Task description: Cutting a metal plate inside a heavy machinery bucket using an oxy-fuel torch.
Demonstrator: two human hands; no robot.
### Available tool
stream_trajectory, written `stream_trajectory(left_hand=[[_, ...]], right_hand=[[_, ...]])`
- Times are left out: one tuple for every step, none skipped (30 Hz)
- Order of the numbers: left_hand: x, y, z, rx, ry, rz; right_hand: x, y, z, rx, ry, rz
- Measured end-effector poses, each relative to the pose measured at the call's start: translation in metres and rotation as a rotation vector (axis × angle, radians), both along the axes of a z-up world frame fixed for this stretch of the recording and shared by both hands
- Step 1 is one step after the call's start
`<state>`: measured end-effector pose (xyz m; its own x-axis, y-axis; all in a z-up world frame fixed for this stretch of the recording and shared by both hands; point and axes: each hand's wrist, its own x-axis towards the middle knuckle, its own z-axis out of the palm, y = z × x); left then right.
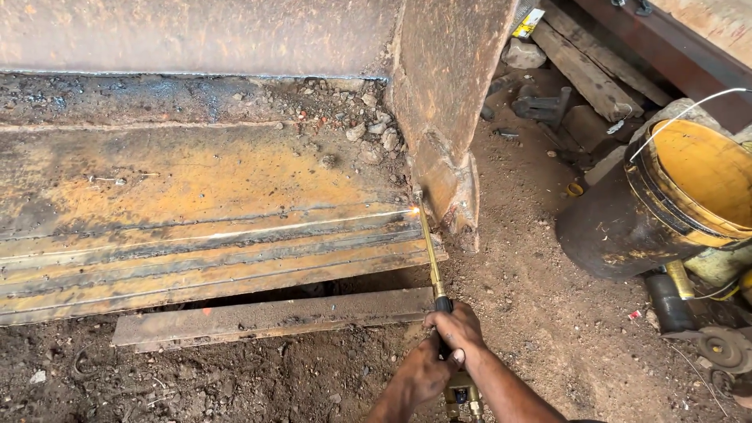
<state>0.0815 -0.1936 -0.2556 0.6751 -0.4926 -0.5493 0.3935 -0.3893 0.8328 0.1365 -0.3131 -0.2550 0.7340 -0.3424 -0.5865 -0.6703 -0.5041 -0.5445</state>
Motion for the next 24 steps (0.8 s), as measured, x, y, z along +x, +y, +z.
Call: stream_trajectory(left_hand=[[0.0, -0.001, -0.007, 0.001, 0.002, -0.006], [0.0, -0.003, -0.014, -0.017, -0.032, -0.001], [0.001, -0.004, -0.022, -0.035, -0.067, 0.002], [0.0, 0.001, -0.015, -0.034, -0.067, -0.006], [-0.001, 0.004, -0.008, -0.1, -0.017, 0.022], [-0.002, 0.008, -0.001, -0.165, 0.033, 0.05], [-0.003, 0.008, -0.003, -0.165, 0.035, 0.043], [-0.003, 0.009, -0.004, -0.194, 0.047, 0.064], [-0.004, 0.01, -0.006, -0.221, 0.059, 0.084], [-0.005, 0.011, 0.001, -0.22, 0.06, 0.078], [-0.005, 0.012, 0.009, -0.167, 0.043, 0.065], [-0.005, 0.013, 0.016, -0.115, 0.025, 0.052], [-0.004, 0.012, 0.008, -0.114, 0.025, 0.046], [-0.003, 0.011, 0.0, -0.17, 0.042, 0.065], [-0.001, 0.009, -0.008, -0.226, 0.059, 0.085], [-0.001, 0.01, -0.005, -0.224, 0.059, 0.08], [-0.002, 0.01, -0.001, -0.174, 0.02, 0.062], [-0.002, 0.011, 0.002, -0.124, -0.019, 0.043], [-0.002, 0.011, 0.003, -0.122, -0.018, 0.044], [-0.002, 0.011, 0.005, -0.118, -0.007, 0.048], [-0.003, 0.011, 0.006, -0.116, 0.005, 0.051], [-0.002, 0.011, -0.001, -0.114, 0.005, 0.052], [-0.002, 0.009, -0.007, -0.183, 0.06, 0.086], [-0.002, 0.008, -0.014, -0.253, 0.115, 0.12]], right_hand=[[-0.001, 0.0, -0.002, 0.001, 0.002, -0.006], [-0.001, 0.0, -0.004, 0.01, -0.021, -0.004], [-0.002, 0.0, -0.005, 0.02, -0.046, -0.003], [-0.001, 0.0, -0.007, 0.021, -0.046, -0.01], [-0.001, -0.001, -0.009, -0.004, -0.05, 0.017], [-0.001, -0.002, -0.01, -0.028, -0.053, 0.045], [-0.002, -0.001, -0.012, -0.028, -0.052, 0.038], [-0.002, -0.001, -0.013, 0.013, -0.066, 0.011], [-0.002, 0.0, -0.015, 0.056, -0.081, -0.016], [-0.003, 0.002, -0.013, 0.057, -0.08, -0.022], [-0.003, 0.003, -0.011, 0.056, -0.089, -0.02], [-0.003, 0.004, -0.009, 0.056, -0.097, -0.017], [-0.003, 0.004, -0.009, 0.057, -0.098, -0.024], [-0.002, 0.005, -0.008, 0.041, -0.082, -0.027], [-0.001, 0.006, -0.008, 0.024, -0.066, -0.029], [-0.001, 0.005, -0.007, 0.025, -0.066, -0.034], [-0.002, 0.005, -0.007, 0.009, -0.058, -0.002], [-0.002, 0.004, -0.007, -0.008, -0.05, 0.031], [-0.002, 0.005, -0.008, -0.006, -0.05, 0.031], [-0.001, 0.005, -0.009, -0.012, -0.048, 0.027], [0.0, 0.005, -0.011, -0.019, -0.046, 0.023], [0.0, 0.006, -0.011, -0.017, -0.046, 0.023], [0.0, 0.006, -0.011, -0.044, -0.036, 0.039], [0.0, 0.006, -0.012, -0.071, -0.027, 0.055]])
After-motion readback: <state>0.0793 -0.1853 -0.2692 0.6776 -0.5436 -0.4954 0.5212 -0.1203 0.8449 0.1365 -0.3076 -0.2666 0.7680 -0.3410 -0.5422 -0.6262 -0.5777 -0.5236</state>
